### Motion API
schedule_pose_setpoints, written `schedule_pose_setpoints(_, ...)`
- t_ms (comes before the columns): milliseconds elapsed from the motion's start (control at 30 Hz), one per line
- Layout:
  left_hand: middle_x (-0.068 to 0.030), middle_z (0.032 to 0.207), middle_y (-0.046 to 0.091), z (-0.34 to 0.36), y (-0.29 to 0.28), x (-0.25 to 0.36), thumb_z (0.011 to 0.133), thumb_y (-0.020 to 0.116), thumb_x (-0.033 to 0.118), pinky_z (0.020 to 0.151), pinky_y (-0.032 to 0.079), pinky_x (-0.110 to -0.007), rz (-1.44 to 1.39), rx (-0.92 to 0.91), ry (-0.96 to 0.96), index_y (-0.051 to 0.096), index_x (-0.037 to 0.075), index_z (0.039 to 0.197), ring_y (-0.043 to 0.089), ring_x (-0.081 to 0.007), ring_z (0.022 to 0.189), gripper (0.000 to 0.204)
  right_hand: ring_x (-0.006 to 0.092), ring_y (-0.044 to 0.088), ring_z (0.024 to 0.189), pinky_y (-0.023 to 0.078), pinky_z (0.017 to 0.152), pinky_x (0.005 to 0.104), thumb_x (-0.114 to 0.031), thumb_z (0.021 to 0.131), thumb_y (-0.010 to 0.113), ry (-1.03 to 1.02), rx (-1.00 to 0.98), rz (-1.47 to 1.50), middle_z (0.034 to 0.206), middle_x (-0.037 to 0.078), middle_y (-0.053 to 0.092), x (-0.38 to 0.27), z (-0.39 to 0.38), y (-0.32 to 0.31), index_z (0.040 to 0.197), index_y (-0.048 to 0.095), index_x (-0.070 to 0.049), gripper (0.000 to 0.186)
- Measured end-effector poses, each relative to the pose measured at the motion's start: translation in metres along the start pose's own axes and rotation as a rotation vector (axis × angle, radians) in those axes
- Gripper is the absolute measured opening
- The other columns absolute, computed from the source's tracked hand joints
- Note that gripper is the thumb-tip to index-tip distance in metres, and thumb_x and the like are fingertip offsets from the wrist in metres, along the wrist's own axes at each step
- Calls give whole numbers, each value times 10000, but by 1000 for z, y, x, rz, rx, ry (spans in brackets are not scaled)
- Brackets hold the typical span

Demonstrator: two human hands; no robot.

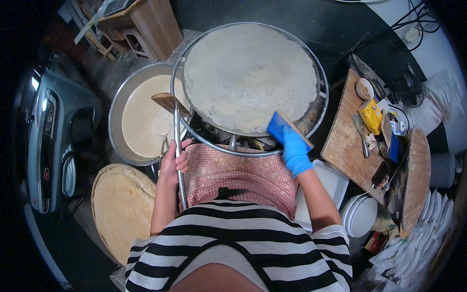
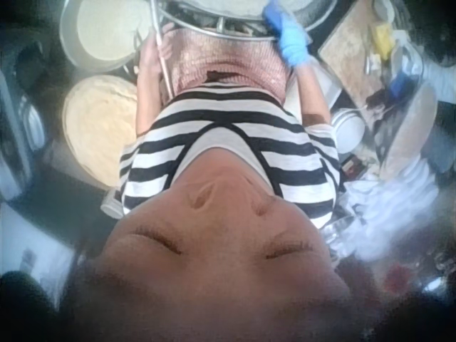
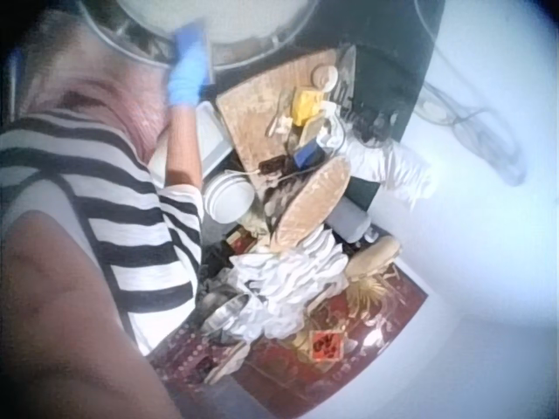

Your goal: The person scoops batter from a large metal bowl and spreads it in a circular motion on a hot griddle using a wooden spreader. They cook the crepe, lift it with a blue plastic scraper, and place it onto a stack on a wooden board. The person repeats this process multiple times.

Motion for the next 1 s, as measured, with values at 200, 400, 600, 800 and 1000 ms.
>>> schedule_pose_setpoints(200,68,508,286,4,8,1,947,296,441,347,253,-190,6,-13,28,470,17,1167,253,-31,374,509,357,529,996,415,890,400,7,775,472,-302,-393,-557,1113,213,533,-42,-40,33,1214,464,-47,442)
schedule_pose_setpoints(400,66,508,283,-9,0,4,947,296,442,348,250,-190,-39,38,50,475,23,1165,251,-38,376,505,370,515,1007,423,866,398,24,719,512,-463,-505,-384,1111,207,535,-104,70,49,1189,492,-80,482)
schedule_pose_setpoints(600,66,506,281,-23,-12,3,944,311,440,354,257,-197,-30,87,107,477,23,1168,253,-38,379,501,346,586,887,470,779,401,-90,775,519,-638,-612,-595,984,165,609,-138,141,105,1048,623,-183,307)
schedule_pose_setpoints(800,68,508,278,-24,-17,3,941,316,447,352,260,-193,-30,135,108,480,26,1167,256,-33,381,505,326,603,843,482,746,370,-133,789,506,-547,-802,-761,942,143,625,-105,133,64,1005,653,-216,274)
schedule_pose_setpoints(1000,68,515,283,-20,-13,3,942,300,454,364,261,-202,-8,125,80,460,12,1186,265,-40,395,530,306,614,814,485,732,356,-194,773,539,-560,-677,-726,944,121,634,-83,101,29,998,658,-195,255)
Point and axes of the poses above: each hand's wrist, its own z-axis towards the middle knuckle, its own y-axis out of the palm, x = y × z, the point moved 1 cm from there along z, towards the middle knuckle
